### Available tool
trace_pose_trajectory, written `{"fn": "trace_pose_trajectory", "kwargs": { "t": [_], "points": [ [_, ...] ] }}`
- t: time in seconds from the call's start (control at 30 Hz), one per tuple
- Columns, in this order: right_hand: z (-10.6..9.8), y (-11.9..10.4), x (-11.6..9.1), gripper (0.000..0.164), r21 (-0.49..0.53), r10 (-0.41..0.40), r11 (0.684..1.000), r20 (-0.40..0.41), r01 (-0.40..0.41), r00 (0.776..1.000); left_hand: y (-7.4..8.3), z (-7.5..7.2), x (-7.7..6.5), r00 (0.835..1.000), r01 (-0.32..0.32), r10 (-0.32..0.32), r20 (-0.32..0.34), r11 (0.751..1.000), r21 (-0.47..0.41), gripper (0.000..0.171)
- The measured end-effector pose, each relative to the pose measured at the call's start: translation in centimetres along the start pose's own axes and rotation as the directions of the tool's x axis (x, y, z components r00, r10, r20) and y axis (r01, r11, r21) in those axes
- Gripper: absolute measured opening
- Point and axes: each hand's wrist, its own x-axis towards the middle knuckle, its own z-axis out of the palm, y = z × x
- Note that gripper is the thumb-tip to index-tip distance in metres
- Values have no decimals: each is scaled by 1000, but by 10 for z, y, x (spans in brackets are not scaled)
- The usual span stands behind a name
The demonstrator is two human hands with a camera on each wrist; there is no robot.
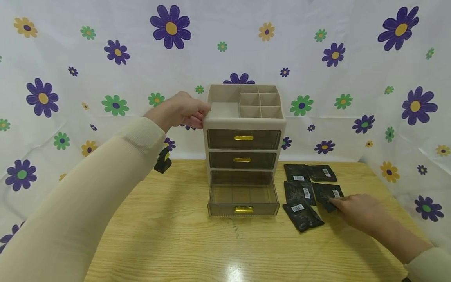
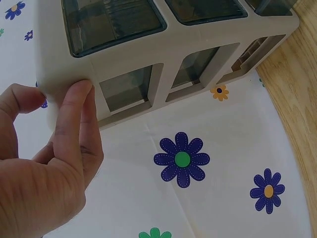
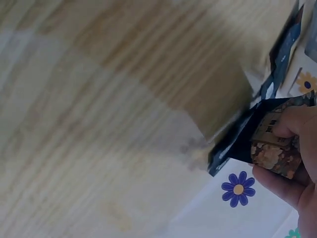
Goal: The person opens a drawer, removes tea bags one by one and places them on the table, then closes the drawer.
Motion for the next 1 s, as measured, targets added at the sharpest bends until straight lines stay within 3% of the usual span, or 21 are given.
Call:
{"fn": "trace_pose_trajectory", "kwargs": {
  "t": [0.17, 0.57, 0.7, 0.83, 0.93, 1.0],
  "points": [
    [6, -4, -2, 22, 54, -26, 998, 97, 21, 995, -1, -1, -2, 1000, 4, -4, -3, 1000, 4, 34],
    [-1, -2, 2, 47, 238, -54, 971, 327, -27, 943, 0, -3, 0, 1000, 2, -2, 9, 1000, 2, 35],
    [-10, 0, 7, 52, 261, -71, 965, 345, -23, 936, 0, -2, 1, 1000, 1, -1, 17, 1000, 4, 35],
    [-28, -9, 21, 44, 242, -79, 970, 228, 22, 971, 0, -2, 3, 1000, 10, -10, 10, 1000, -1, 34],
    [-41, -25, 32, 31, 231, -96, 970, 59, 80, 994, -1, -2, 3, 1000, 14, -14, 7, 1000, -3, 34],
    [-46, -38, 40, 26, 225, -120, 966, -58, 130, 991, -2, -1, 3, 1000, 15, -15, 5, 1000, -6, 34]
  ]
}}
